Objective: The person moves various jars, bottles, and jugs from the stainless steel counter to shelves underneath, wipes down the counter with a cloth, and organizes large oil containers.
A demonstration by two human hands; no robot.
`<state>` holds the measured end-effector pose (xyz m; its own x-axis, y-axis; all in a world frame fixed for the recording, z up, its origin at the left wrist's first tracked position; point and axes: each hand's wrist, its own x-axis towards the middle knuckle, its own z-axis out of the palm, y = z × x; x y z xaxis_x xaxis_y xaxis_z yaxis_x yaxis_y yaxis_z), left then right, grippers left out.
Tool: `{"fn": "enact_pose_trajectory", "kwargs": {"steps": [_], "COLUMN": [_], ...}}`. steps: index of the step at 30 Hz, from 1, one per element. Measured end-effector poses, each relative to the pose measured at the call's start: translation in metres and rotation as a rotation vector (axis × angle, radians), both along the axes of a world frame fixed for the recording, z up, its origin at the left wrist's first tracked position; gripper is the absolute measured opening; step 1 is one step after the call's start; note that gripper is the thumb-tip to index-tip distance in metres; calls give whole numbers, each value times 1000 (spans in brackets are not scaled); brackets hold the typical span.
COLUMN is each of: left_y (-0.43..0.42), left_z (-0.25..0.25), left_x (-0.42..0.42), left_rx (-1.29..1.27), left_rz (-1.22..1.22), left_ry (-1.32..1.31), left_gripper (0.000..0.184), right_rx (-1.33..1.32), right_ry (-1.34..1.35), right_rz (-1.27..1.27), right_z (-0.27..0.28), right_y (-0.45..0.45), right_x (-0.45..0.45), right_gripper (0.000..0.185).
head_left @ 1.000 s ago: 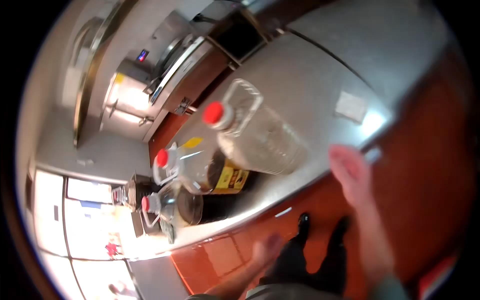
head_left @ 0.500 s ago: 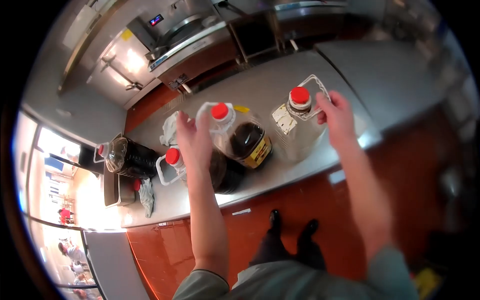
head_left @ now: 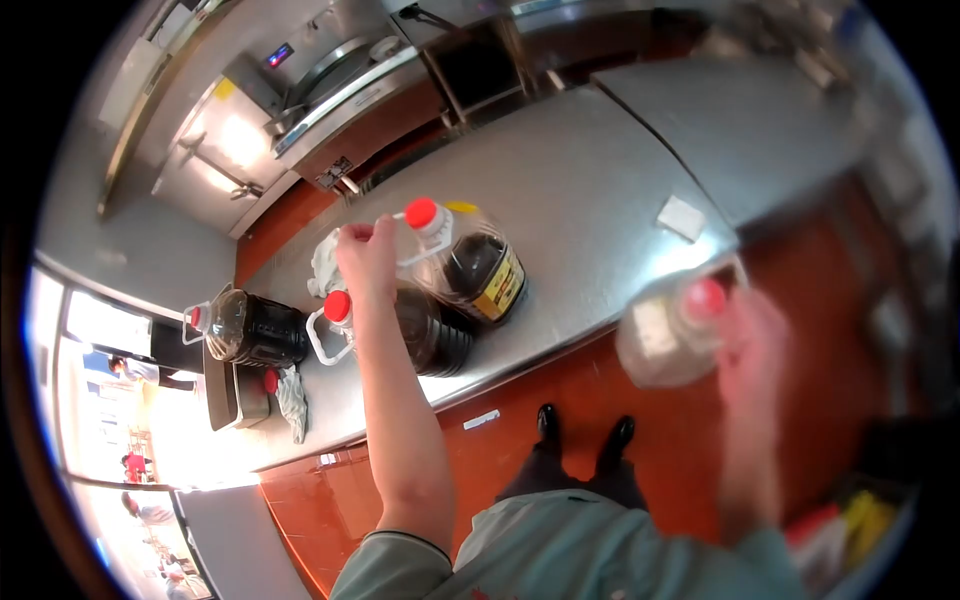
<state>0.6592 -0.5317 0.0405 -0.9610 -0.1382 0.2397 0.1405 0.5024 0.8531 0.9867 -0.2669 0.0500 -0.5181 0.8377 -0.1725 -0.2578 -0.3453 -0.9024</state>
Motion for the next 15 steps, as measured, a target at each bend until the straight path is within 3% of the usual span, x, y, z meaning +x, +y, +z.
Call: {"fn": "enact_pose_trajectory", "kwargs": {"steps": [4, 11, 15], "left_y": [2, 29, 36], "left_z": [-1, 43, 70], "left_x": [0, 33, 80], "left_rx": [264, 685, 698], "left_rz": [-48, -264, -472], "left_ry": [-176, -291, -328], "left_gripper": [23, 11, 14], "right_rx": [-17, 56, 108], "right_ry": [-271, -489, -605], "right_rz": [-39, -107, -122], "right_z": [-16, -134, -186], "right_y": [-4, 4, -8], "right_x": [54, 161, 210], "right_gripper": [34, 37, 32]}}
